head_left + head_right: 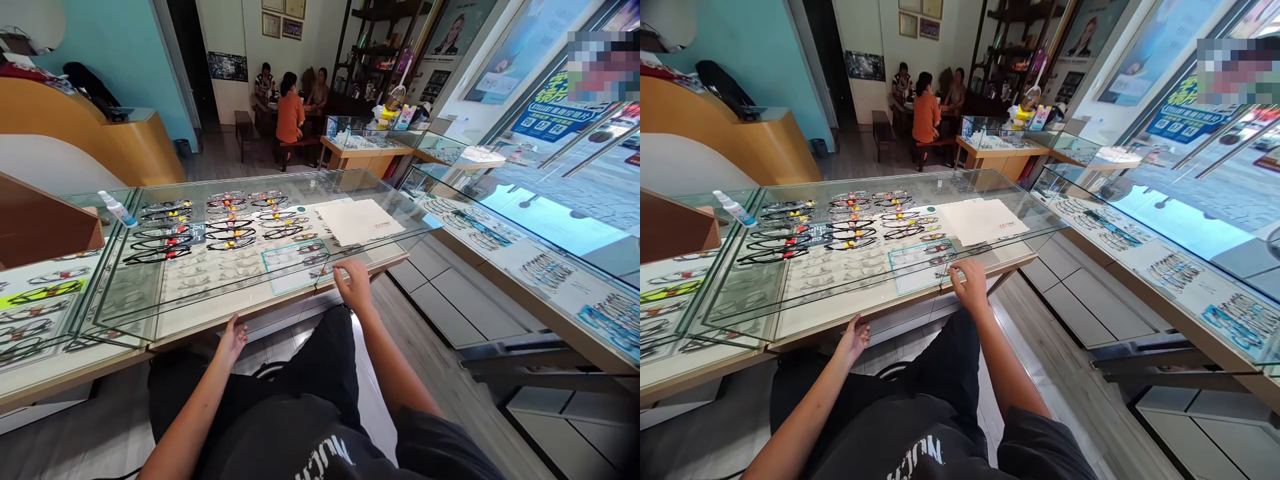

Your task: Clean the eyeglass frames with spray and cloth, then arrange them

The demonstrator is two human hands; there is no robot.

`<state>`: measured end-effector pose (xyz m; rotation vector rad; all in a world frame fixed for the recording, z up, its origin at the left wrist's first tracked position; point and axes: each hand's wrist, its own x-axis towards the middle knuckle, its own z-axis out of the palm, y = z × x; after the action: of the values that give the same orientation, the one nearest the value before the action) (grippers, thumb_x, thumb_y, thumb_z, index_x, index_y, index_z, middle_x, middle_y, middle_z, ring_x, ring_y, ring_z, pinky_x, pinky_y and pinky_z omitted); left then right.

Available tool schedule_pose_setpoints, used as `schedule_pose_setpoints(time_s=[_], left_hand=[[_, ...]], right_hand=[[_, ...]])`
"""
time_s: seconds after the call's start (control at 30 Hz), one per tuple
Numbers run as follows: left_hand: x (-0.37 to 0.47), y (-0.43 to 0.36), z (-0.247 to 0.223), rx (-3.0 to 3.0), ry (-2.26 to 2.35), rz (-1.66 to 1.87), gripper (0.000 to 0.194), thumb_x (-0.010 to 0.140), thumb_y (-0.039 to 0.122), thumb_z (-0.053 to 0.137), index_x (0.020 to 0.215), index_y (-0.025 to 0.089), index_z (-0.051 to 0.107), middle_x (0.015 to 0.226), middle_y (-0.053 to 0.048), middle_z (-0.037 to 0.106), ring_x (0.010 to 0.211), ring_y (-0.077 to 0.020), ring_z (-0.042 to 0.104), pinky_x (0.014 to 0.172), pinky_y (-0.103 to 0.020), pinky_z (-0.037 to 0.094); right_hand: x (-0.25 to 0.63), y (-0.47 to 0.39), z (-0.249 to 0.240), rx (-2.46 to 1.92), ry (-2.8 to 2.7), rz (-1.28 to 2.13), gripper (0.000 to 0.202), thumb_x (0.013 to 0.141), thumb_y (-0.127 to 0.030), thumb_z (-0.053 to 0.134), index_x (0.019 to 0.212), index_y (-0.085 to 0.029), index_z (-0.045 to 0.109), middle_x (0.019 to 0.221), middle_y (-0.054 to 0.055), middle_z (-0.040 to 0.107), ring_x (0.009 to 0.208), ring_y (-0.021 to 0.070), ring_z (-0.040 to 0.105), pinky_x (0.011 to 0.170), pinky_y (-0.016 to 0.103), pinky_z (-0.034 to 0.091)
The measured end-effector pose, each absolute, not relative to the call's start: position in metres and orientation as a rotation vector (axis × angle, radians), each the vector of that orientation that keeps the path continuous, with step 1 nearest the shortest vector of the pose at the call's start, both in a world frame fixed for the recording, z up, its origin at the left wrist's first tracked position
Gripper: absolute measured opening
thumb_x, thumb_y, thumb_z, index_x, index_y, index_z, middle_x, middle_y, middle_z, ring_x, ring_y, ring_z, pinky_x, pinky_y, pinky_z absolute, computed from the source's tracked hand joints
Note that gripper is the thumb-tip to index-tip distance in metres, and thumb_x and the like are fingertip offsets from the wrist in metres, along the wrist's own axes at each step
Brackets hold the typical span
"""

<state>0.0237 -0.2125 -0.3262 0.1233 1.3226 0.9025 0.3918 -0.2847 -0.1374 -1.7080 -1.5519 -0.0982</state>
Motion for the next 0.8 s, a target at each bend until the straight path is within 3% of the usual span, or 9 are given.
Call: schedule_pose_setpoints(time_s=[0.27, 0.6, 0.7, 0.77, 0.8], left_hand=[[0.027, -0.22, -0.325, 0.152, 1.357, 0.928, 0.04, 0.088, 0.04, 0.091, 0.111, 0.021, 0.066, 0.097, 0.001, 0.068, 0.058, -0.0063, 0.058, 0.047, -0.021, 0.034], [0.014, -0.293, -0.3, 0.192, 1.409, 0.768, 0.017, 0.096, 0.029, 0.079, 0.108, 0.02, 0.069, 0.116, -0.009, 0.078, 0.062, -0.0093, 0.064, 0.05, -0.021, 0.039], [0.007, -0.321, -0.273, 0.246, 1.442, 0.613, 0.015, 0.09, 0.026, 0.082, 0.1, 0.02, 0.072, 0.116, -0.013, 0.081, 0.062, -0.0138, 0.063, 0.053, -0.025, 0.043], [0.005, -0.338, -0.234, 0.375, 1.391, 0.499, 0.022, 0.078, 0.018, 0.089, 0.095, 0.021, 0.076, 0.103, -0.011, 0.083, 0.071, -0.0204, 0.069, 0.059, -0.027, 0.044], [0.006, -0.344, -0.208, 0.655, 1.22, 0.369, 0.02, 0.079, 0.021, 0.089, 0.096, 0.023, 0.077, 0.1, -0.009, 0.083, 0.078, -0.0219, 0.07, 0.066, -0.029, 0.048]], right_hand=[[0.385, -0.301, -0.137, -1.706, -1.511, -0.096, 0.03, 0.108, -0.042, 0.053, 0.092, -0.028, 0.074, 0.096, 0.009, 0.084, 0.096, 0.0318, 0.075, 0.094, 0.05, 0.055], [0.382, -0.184, -0.062, -1.625, -1.981, -0.063, 0.023, 0.111, -0.036, 0.059, 0.107, -0.026, 0.079, 0.124, 0.013, 0.084, 0.121, 0.0364, 0.068, 0.108, 0.052, 0.048], [0.39, -0.148, -0.063, -1.662, -1.992, -0.085, 0.013, 0.106, -0.032, 0.063, 0.103, -0.024, 0.073, 0.117, 0.014, 0.081, 0.113, 0.0354, 0.066, 0.101, 0.049, 0.049], [0.399, -0.132, -0.07, -1.687, -1.963, -0.097, 0.006, 0.101, -0.025, 0.064, 0.097, -0.024, 0.068, 0.107, 0.013, 0.079, 0.104, 0.033, 0.065, 0.095, 0.045, 0.048], [0.405, -0.126, -0.074, -1.699, -1.939, -0.103, 0.006, 0.099, -0.022, 0.063, 0.094, -0.024, 0.066, 0.103, 0.013, 0.078, 0.101, 0.0321, 0.064, 0.093, 0.044, 0.048]])
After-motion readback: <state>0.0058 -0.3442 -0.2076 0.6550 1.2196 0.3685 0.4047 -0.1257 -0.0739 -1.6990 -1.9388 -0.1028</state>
